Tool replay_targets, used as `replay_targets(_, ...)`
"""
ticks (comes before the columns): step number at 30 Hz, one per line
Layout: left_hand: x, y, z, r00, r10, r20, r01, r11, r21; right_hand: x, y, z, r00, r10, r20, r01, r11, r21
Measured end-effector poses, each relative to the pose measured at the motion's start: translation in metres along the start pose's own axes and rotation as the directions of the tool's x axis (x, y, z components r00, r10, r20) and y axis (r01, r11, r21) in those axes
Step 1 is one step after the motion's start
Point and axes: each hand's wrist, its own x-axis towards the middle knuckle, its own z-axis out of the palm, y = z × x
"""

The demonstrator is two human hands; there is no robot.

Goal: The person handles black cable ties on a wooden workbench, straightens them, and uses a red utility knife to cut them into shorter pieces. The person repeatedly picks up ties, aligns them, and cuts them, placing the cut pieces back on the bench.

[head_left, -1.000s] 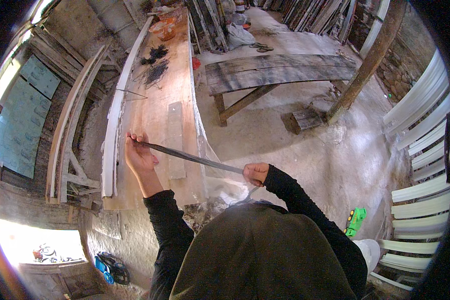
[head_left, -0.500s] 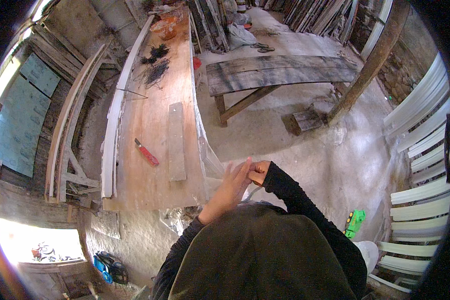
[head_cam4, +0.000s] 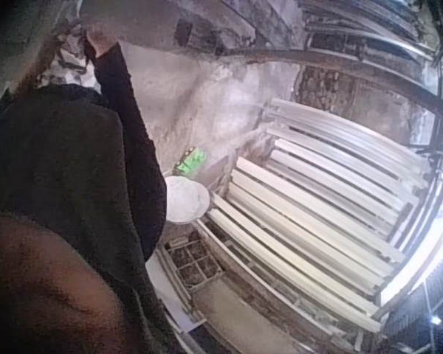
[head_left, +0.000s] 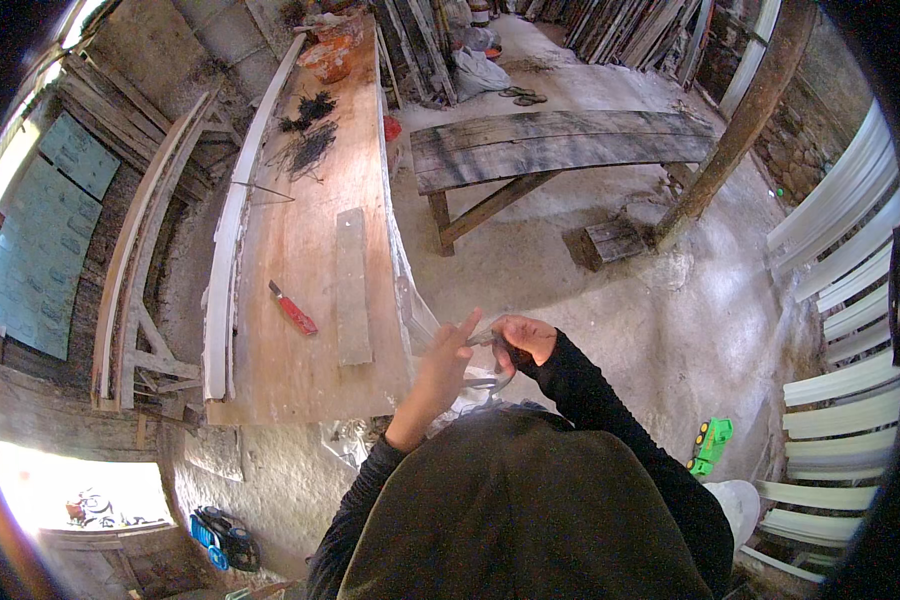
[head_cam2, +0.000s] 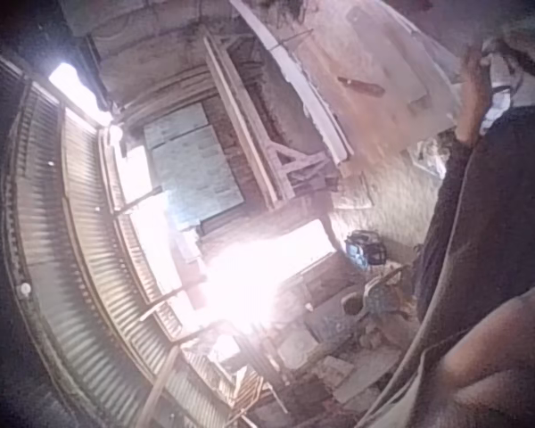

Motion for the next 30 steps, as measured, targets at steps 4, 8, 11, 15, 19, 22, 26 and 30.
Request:
replay_targets(4,-0.001,0.0,0.003,1.0,0.001,0.015,-0.001,1.0,-0.03,-0.003,-0.006,0.009,0.998,-0.056,-0.027,0.055,0.998,-0.03)
replay_targets(8,-0.002,-0.003,0.009,0.999,0.039,0.005,-0.039,0.998,-0.048,0.0,0.007,0.007,0.977,-0.176,-0.119,0.154,0.973,-0.17)
replay_targets(11,-0.005,-0.01,0.016,0.996,0.089,0.009,-0.088,0.996,-0.032,-0.001,0.004,0.013,0.964,-0.136,-0.23,0.096,0.979,-0.178)
replay_targets(15,0.002,0.011,0.015,0.999,0.035,-0.011,-0.034,0.998,0.046,0.005,0.019,0.008,0.925,-0.256,-0.28,0.226,0.965,-0.135)
replay_targets(19,0.003,0.011,0.017,0.998,0.003,-0.057,0.004,0.993,0.118,0.005,0.019,0.014,0.899,-0.24,-0.366,0.235,0.97,-0.059)
replay_targets(22,0.005,0.014,0.015,1.0,0.018,-0.024,-0.015,0.991,0.133,0.007,0.014,0.024,0.855,-0.322,-0.407,0.337,0.941,-0.036)
replay_targets(26,0.005,0.015,0.018,0.999,-0.048,-0.009,0.049,0.986,0.157,0.004,0.018,0.019,0.844,-0.315,-0.434,0.323,0.945,-0.059)
replay_targets(30,0.003,0.013,0.014,0.999,-0.023,0.041,0.02,0.997,0.08,0.004,0.016,0.022,0.788,-0.375,-0.488,0.375,0.921,-0.104)
